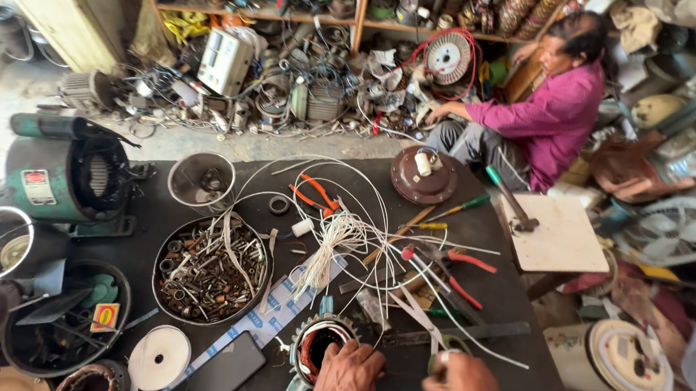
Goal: The person winds insulated wire around a motor stator core, using pliers to tuck and secure the wire ends into slots. They repeatedly adjust the wire placement and trim excess wire with scissors.
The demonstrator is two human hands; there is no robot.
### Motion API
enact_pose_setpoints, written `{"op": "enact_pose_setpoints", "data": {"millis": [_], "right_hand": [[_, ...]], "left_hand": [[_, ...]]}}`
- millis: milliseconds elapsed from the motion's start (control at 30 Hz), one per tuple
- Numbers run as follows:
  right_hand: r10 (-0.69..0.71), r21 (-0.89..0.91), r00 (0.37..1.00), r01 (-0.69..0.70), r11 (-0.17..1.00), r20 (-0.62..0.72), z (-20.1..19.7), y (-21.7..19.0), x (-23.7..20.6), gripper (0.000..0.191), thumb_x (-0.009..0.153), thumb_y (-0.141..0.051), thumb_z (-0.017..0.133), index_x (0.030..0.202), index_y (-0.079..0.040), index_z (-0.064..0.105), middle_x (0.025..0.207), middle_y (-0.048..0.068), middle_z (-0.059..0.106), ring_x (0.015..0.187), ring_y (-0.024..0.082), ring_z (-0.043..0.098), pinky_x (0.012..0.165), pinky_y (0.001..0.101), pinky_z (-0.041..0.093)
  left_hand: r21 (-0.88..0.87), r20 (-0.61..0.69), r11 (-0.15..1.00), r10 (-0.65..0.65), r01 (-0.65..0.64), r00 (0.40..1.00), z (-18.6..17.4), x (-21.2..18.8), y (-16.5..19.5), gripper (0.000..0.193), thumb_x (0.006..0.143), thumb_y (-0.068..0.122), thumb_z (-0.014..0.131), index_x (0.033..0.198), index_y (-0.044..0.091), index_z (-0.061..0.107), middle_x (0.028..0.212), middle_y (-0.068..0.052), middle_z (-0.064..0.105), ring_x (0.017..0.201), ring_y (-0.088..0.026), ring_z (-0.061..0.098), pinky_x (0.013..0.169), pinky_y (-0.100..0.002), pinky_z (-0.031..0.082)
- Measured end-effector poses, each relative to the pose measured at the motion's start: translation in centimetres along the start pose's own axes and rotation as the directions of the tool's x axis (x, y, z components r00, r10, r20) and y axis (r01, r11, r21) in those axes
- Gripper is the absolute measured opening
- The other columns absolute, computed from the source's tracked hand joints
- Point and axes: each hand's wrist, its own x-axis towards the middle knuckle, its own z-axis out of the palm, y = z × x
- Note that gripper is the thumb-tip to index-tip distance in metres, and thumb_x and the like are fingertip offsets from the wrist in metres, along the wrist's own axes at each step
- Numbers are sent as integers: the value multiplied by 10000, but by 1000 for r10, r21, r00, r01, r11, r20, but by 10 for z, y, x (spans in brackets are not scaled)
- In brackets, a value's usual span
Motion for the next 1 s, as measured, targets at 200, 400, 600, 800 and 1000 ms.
{"op": "enact_pose_setpoints", "data": {"millis": [200, 400, 600, 800, 1000], "right_hand": [[250, -65, 968, -251, 966, -28, -46, 70, -16, 282, 715, -396, 845, 828, -142, 797, 783, 104, 789, 768, 297, 783, 762, 422, 619], [585, 165, 800, -565, 809, -130, -88, 94, -39, 257, 826, -273, 757, 1000, -85, 780, 761, 217, 770, 639, 306, 759, 642, 409, 600], [261, 650, 760, -646, 400, 595, 60, 14, 15, 181, 805, -143, 702, 926, -23, 763, 758, 208, 780, 580, 309, 712, 546, 442, 559], [132, 401, 742, -493, 772, 658, 70, -119, 80, 164, 809, -161, 717, 882, -21, 761, 717, 167, 747, 574, 263, 683, 545, 414, 539], [139, 210, 716, -376, 902, 685, 55, -101, 48, 164, 813, -179, 731, 838, -20, 758, 675, 125, 715, 567, 217, 654, 544, 385, 520]], "left_hand": [[-138, -15, 990, 18, -20, 1000, -15, 2, -5, 69, 860, 109, 645, 924, 86, 658, 929, -120, 674, 955, -331, 620, 803, -485, 427], [-488, -42, 856, 172, -170, 984, -42, 9, -23, 122, 879, 82, 659, 997, 57, 673, 942, -148, 704, 923, -366, 693, 790, -460, 542], [-553, -8, 681, 571, -480, 821, -65, 27, -19, 194, 845, 68, 676, 1038, 48, 678, 980, -153, 705, 930, -358, 700, 802, -441, 554], [-570, 113, 661, 650, -487, 751, -94, 48, -14, 215, 847, 74, 704, 1062, 60, 693, 996, -134, 717, 917, -322, 715, 790, -412, 567], [-575, 132, 684, 619, -449, 774, -65, 72, 17, 238, 849, 79, 733, 1085, 72, 707, 1012, -115, 730, 905, -287, 731, 778, -382, 580]]}}
